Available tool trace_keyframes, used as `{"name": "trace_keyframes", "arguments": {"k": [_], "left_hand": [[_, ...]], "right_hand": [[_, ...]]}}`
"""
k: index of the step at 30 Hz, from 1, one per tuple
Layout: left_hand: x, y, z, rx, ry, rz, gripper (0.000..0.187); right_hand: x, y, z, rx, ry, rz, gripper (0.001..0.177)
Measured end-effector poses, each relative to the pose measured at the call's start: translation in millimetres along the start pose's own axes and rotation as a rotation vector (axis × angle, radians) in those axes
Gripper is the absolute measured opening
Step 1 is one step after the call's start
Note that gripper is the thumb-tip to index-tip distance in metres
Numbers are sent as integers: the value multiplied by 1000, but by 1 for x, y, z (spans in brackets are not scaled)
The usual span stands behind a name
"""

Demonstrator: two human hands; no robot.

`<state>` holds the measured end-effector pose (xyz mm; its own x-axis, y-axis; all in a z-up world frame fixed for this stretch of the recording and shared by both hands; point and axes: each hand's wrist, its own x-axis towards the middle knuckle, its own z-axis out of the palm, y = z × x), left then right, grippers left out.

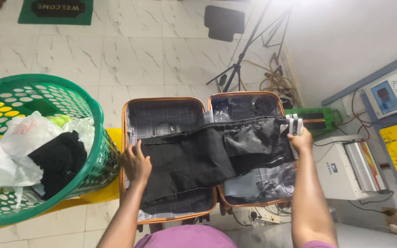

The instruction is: The person packs various items of clothing, including a white shirt and dark trousers, from a laundry basket into an open suitcase.

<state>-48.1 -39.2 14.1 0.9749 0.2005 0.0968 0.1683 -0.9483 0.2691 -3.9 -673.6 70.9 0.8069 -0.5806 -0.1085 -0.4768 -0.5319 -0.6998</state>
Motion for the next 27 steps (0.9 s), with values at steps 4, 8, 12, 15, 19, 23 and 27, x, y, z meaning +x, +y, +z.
{"name": "trace_keyframes", "arguments": {"k": [4, 8, 12, 15, 19, 23, 27], "left_hand": [[-67, -15, 57, -198, -203, -332, 114], [-85, -25, 84, -185, -258, -379, 110], [-57, -40, 89, -357, -272, -625, 101], [-46, -50, 85, -591, -444, -795, 90], [-47, -54, 74, -930, -522, -833, 73], [-56, -48, 42, -843, -482, -739, 67], [-59, -54, 4, -975, -540, -368, 61]], "right_hand": [[-25, 5, 44, -369, 189, 58, 57], [-63, -3, 89, -539, 315, -141, 73], [-143, -47, 147, -342, 103, -232, 71], [-217, -103, 172, -320, 65, -309, 66], [-303, -177, 190, -200, -93, -476, 63], [-358, -229, 208, -19, -493, -484, 67], [-384, -264, 231, -68, -827, -315, 97]]}}
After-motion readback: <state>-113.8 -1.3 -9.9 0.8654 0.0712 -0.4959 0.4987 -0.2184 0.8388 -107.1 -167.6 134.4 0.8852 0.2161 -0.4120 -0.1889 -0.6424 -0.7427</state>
